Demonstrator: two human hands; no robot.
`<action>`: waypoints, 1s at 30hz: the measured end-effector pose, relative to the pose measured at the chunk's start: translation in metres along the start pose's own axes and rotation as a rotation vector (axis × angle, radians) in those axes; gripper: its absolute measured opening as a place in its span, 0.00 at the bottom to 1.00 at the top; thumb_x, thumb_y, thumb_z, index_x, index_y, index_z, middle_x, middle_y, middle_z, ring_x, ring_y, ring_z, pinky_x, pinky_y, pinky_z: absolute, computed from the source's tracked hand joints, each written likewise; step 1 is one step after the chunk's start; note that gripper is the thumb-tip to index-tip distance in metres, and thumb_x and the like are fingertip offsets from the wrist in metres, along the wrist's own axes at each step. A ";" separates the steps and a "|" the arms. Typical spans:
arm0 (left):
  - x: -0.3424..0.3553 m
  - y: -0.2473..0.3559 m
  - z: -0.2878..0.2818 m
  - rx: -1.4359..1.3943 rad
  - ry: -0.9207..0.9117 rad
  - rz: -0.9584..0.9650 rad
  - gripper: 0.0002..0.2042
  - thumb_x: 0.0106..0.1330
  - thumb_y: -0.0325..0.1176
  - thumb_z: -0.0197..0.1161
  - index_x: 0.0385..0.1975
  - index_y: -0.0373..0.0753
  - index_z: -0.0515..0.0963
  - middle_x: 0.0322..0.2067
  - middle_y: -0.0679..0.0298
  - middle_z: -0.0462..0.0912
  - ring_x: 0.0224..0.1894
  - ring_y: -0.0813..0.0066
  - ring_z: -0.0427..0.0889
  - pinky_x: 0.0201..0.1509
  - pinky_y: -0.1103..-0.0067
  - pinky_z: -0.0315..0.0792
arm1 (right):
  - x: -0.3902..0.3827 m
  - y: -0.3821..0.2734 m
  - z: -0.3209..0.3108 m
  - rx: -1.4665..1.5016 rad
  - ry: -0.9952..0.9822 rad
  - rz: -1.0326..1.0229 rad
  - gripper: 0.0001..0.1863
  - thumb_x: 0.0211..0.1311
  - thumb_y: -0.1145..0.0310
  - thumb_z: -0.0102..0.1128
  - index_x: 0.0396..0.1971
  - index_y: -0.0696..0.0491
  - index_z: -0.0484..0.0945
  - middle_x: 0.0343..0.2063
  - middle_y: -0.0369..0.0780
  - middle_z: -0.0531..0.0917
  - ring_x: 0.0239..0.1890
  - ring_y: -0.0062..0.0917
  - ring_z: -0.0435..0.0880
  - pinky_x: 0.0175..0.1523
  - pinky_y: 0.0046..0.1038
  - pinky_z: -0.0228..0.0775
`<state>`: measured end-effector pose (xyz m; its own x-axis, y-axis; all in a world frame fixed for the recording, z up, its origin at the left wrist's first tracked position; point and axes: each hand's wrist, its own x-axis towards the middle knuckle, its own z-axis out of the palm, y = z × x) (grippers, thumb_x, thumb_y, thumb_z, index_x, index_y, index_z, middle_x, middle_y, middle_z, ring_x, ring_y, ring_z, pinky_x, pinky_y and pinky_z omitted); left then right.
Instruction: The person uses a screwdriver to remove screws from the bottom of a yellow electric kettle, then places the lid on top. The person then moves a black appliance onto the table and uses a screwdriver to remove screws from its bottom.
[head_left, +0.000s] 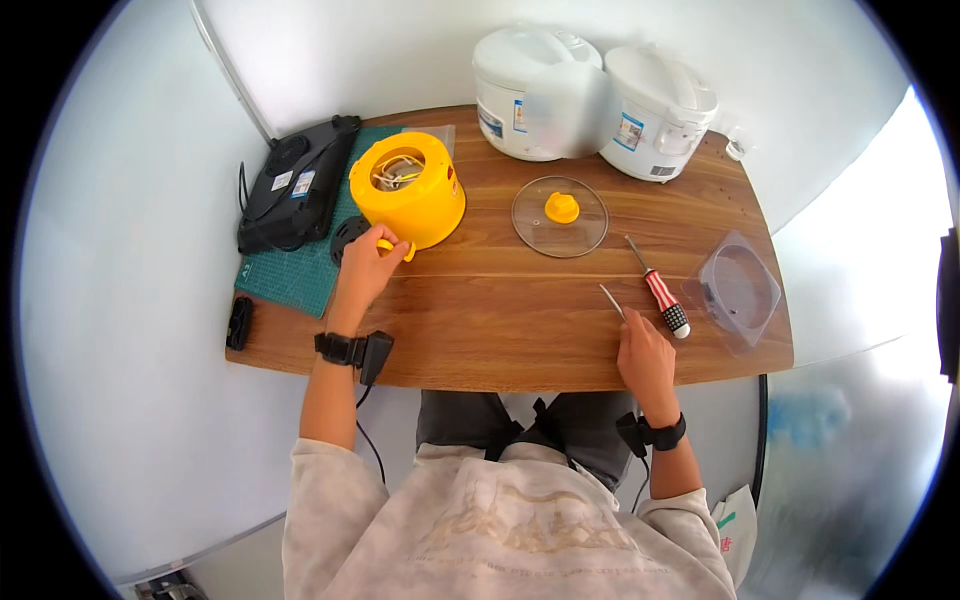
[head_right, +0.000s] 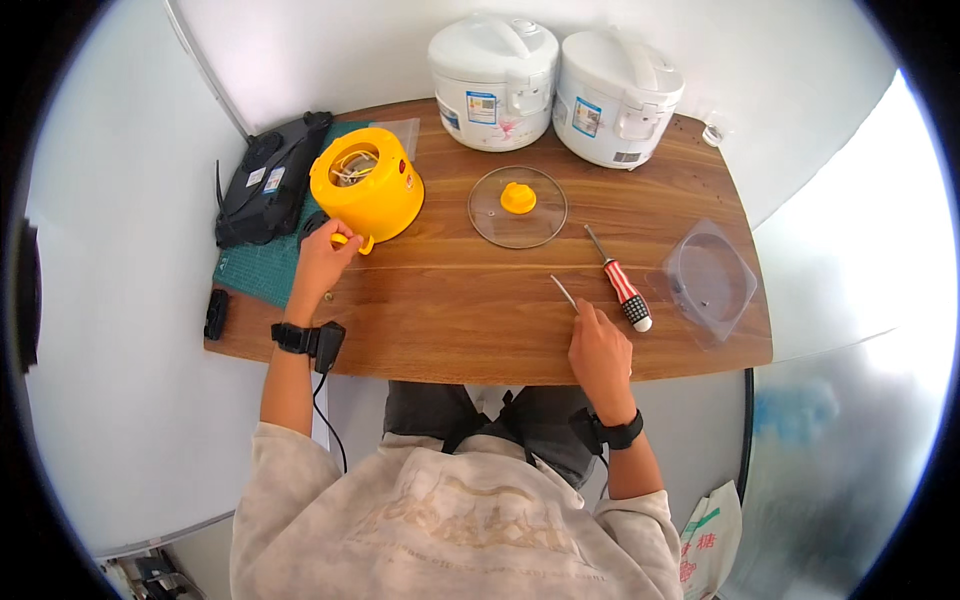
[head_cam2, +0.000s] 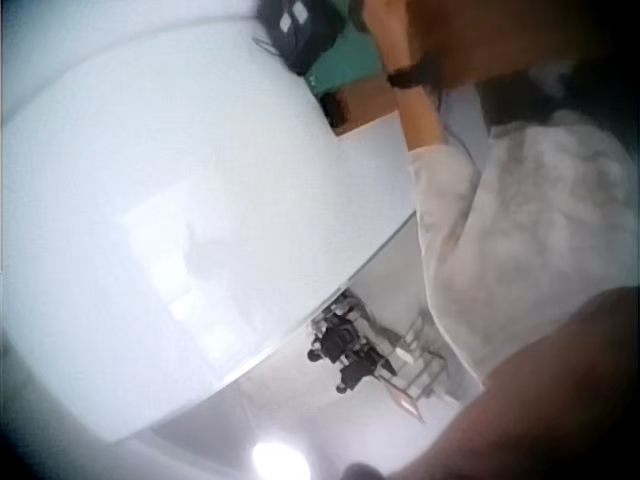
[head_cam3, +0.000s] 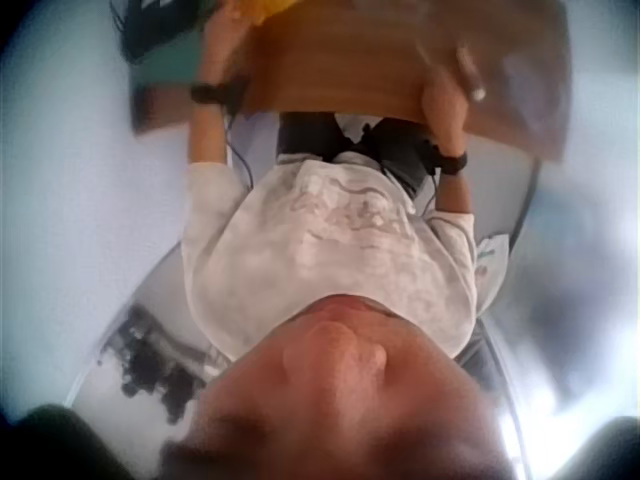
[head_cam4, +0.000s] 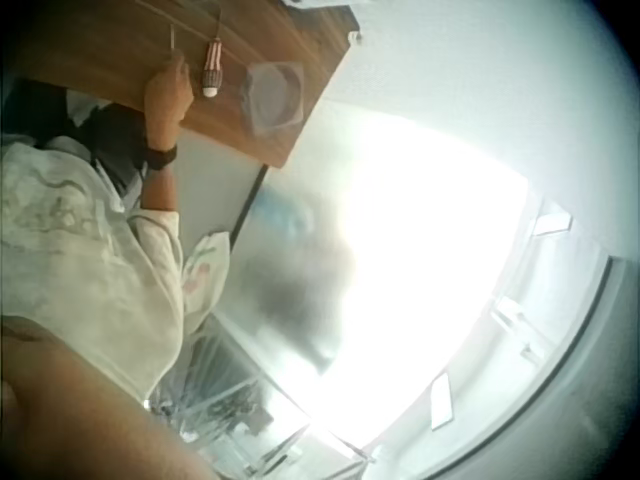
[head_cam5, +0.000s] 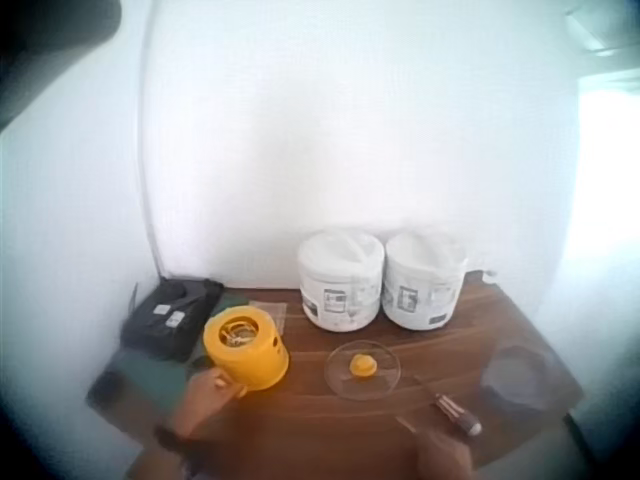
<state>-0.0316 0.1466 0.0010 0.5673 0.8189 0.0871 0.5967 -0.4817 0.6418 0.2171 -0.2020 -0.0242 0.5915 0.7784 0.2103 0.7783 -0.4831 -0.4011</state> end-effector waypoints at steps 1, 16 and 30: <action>-0.001 0.004 0.001 -0.013 -0.025 0.017 0.12 0.66 0.38 0.69 0.35 0.35 0.77 0.30 0.55 0.85 0.34 0.60 0.85 0.39 0.72 0.76 | -0.002 0.003 0.000 -0.007 0.025 -0.015 0.13 0.69 0.72 0.54 0.51 0.53 0.76 0.36 0.46 0.83 0.35 0.47 0.83 0.38 0.46 0.75; -0.096 0.085 0.011 -0.186 -0.450 0.131 0.08 0.67 0.30 0.67 0.39 0.37 0.75 0.38 0.56 0.85 0.41 0.57 0.85 0.45 0.74 0.76 | -0.003 0.008 -0.001 -0.019 0.092 -0.057 0.12 0.68 0.71 0.54 0.50 0.52 0.76 0.30 0.45 0.83 0.28 0.45 0.83 0.32 0.44 0.73; -0.147 0.116 0.054 -0.217 -0.669 0.545 0.08 0.68 0.25 0.61 0.43 0.36 0.71 0.39 0.54 0.80 0.44 0.52 0.82 0.46 0.69 0.77 | 0.000 0.005 -0.002 -0.034 0.065 -0.008 0.11 0.69 0.70 0.54 0.49 0.50 0.76 0.33 0.44 0.84 0.31 0.45 0.83 0.34 0.45 0.74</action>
<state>-0.0152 -0.0468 0.0210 0.9942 0.1071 0.0028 0.0652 -0.6257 0.7774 0.2212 -0.2055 -0.0250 0.5964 0.7555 0.2711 0.7894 -0.4909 -0.3686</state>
